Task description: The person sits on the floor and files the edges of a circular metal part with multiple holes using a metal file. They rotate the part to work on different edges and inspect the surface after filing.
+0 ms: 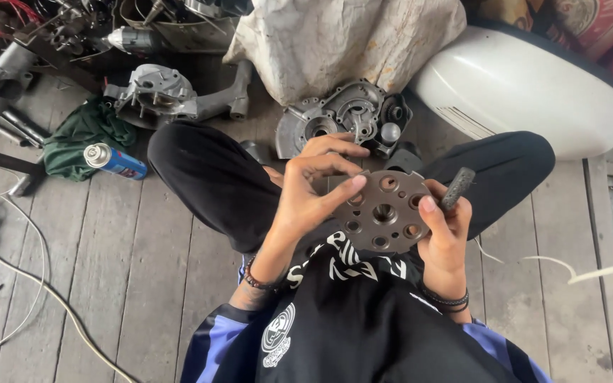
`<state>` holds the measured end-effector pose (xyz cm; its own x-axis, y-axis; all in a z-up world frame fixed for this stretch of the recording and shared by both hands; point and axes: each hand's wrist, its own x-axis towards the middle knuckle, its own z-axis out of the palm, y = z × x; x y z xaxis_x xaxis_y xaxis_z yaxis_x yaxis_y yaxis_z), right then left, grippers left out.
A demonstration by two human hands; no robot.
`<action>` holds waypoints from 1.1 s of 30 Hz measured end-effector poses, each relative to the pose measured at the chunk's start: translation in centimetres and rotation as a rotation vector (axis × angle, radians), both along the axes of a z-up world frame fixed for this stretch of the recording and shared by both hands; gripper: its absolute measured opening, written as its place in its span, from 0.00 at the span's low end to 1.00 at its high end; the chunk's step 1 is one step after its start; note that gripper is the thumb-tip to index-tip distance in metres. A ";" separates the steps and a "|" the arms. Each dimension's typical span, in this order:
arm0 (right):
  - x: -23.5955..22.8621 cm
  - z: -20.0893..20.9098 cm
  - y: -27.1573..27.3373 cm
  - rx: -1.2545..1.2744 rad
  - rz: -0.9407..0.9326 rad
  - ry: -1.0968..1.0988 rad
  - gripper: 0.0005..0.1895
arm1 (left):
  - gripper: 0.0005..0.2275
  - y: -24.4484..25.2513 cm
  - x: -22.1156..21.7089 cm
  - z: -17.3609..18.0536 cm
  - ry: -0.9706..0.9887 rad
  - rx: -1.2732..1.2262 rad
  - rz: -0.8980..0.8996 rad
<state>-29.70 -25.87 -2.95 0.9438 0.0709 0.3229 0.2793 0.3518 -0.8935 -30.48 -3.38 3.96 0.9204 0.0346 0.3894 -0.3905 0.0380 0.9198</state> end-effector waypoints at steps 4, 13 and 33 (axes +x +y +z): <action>0.3 -2.0 -1.0 0.049 -0.074 -0.060 0.03 | 0.06 0.2 -0.3 0.1 0.028 -0.062 0.029; -0.5 1.0 0.6 -0.072 -0.013 -0.005 0.11 | 0.19 -1.3 -0.5 1.3 -0.007 0.111 0.046; -1.4 -1.5 -0.1 -0.200 -0.017 0.067 0.11 | 0.29 -1.8 -0.4 0.0 0.090 -0.088 -0.134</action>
